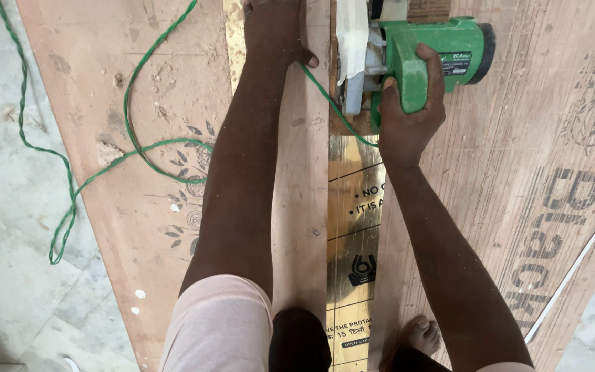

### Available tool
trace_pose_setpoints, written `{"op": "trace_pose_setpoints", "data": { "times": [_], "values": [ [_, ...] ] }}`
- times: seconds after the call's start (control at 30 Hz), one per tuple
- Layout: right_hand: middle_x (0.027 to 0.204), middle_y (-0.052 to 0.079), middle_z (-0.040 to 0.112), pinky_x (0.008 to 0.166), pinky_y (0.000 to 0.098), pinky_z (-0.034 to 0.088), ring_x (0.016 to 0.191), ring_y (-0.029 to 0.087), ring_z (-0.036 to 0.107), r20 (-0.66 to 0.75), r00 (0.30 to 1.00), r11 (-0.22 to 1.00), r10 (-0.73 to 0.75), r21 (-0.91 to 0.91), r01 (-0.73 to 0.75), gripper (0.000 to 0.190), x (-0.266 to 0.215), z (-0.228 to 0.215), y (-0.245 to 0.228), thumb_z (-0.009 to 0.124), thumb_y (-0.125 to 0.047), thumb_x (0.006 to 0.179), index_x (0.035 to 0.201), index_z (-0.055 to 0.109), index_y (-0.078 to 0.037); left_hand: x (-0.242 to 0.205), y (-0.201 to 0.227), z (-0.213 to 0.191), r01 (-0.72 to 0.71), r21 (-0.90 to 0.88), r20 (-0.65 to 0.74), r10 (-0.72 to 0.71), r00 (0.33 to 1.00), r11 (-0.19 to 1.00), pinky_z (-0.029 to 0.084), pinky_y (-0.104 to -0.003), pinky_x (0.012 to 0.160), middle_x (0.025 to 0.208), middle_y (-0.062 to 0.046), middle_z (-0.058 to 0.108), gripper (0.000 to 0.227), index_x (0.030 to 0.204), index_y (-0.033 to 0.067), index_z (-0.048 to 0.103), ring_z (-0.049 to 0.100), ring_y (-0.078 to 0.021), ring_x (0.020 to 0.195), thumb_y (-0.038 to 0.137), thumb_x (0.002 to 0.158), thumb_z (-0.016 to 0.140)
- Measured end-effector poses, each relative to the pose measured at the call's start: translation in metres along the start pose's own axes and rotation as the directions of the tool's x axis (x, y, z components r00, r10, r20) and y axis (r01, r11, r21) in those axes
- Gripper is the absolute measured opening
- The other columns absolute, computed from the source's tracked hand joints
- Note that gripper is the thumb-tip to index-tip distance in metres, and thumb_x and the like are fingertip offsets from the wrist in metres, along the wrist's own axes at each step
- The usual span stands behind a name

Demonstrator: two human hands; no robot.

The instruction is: The person uses a green circular saw to cut a long strip from a large sheet of plywood. They guide the saw along a straight line on the wood, which is placed on a tiled floor, while holding the material steady with their left hand.

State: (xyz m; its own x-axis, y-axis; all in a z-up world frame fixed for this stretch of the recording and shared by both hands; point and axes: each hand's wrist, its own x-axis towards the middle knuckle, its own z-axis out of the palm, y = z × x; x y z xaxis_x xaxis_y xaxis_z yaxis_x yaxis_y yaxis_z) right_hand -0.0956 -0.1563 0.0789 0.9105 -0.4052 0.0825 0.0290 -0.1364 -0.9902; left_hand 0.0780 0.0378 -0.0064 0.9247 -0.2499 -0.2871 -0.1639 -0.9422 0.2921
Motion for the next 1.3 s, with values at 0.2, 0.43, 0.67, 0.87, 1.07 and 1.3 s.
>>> {"op": "trace_pose_setpoints", "data": {
  "times": [0.2,0.43,0.67,0.87,1.07,1.3],
  "values": [
    [0.134,0.007,0.061,0.078,0.0233,0.058,0.102,0.01,0.064,0.021,1.0,1.0,-0.013,-0.012,0.014,0.053,0.005,0.001,-0.003,0.061,0.014,0.105,0.152,0.05,-0.007,0.008,-0.004,0.01,0.039,-0.037,0.079,-0.036,0.996,0.999,0.041,-0.06,0.106,0.113,-0.014,0.073,0.1,0.132,0.0114,0.058,0.068,-0.0395,0.11,0.042,0.048,0.104],
    [0.134,0.008,0.06,0.082,0.024,0.058,0.105,0.011,0.064,0.02,1.0,0.999,0.0,-0.036,0.001,0.054,0.008,0.001,-0.004,0.063,0.013,0.105,0.153,0.05,-0.007,0.011,0.005,0.004,0.049,0.053,0.051,-0.052,0.997,0.997,0.033,-0.066,0.112,0.117,-0.015,0.072,0.103,0.132,0.013,0.057,0.065,-0.0408,0.114,0.041,0.045,0.104],
    [0.141,0.01,0.059,0.099,0.0295,0.058,0.119,0.017,0.064,0.006,1.0,0.991,-0.014,-0.13,0.014,0.053,0.013,0.003,-0.006,0.064,0.013,0.102,0.15,0.05,-0.004,0.01,0.019,-0.004,0.081,0.098,0.093,-0.09,0.992,0.992,0.035,-0.072,0.114,0.157,-0.019,0.04,0.136,0.157,0.0168,0.029,0.04,-0.0492,0.14,0.036,0.045,0.104],
    [0.143,0.013,0.06,0.104,0.0335,0.057,0.123,0.02,0.063,-0.017,0.999,0.979,-0.033,-0.2,0.029,0.054,0.02,0.008,-0.015,0.066,0.012,0.099,0.149,0.052,-0.003,0.006,0.029,-0.021,0.096,0.13,0.073,-0.106,0.992,0.987,0.039,-0.07,0.11,0.167,-0.025,0.003,0.153,0.163,0.0214,0.013,0.013,-0.0624,0.149,0.033,0.041,0.105],
    [0.141,0.015,0.063,0.102,0.0348,0.057,0.12,0.023,0.067,-0.022,0.999,0.971,-0.036,-0.236,0.03,0.056,0.023,0.008,-0.016,0.071,0.01,0.097,0.148,0.051,-0.004,0.005,0.035,-0.034,0.114,0.117,0.154,-0.132,0.979,0.987,0.038,-0.066,0.113,0.167,-0.024,-0.005,0.156,0.163,0.0224,0.007,0.011,-0.0608,0.15,0.035,0.043,0.105],
    [0.137,0.016,0.067,0.098,0.0342,0.06,0.114,0.023,0.072,-0.043,0.996,0.964,0.075,-0.253,-0.084,0.059,0.023,0.01,-0.01,0.069,0.006,0.093,0.148,0.052,-0.005,0.004,0.043,-0.054,0.151,0.108,0.247,-0.173,0.953,0.983,0.035,-0.063,0.117,0.169,-0.022,-0.005,0.153,0.164,0.0243,0.006,0.012,-0.0587,0.151,0.034,0.046,0.104]
  ]
}}
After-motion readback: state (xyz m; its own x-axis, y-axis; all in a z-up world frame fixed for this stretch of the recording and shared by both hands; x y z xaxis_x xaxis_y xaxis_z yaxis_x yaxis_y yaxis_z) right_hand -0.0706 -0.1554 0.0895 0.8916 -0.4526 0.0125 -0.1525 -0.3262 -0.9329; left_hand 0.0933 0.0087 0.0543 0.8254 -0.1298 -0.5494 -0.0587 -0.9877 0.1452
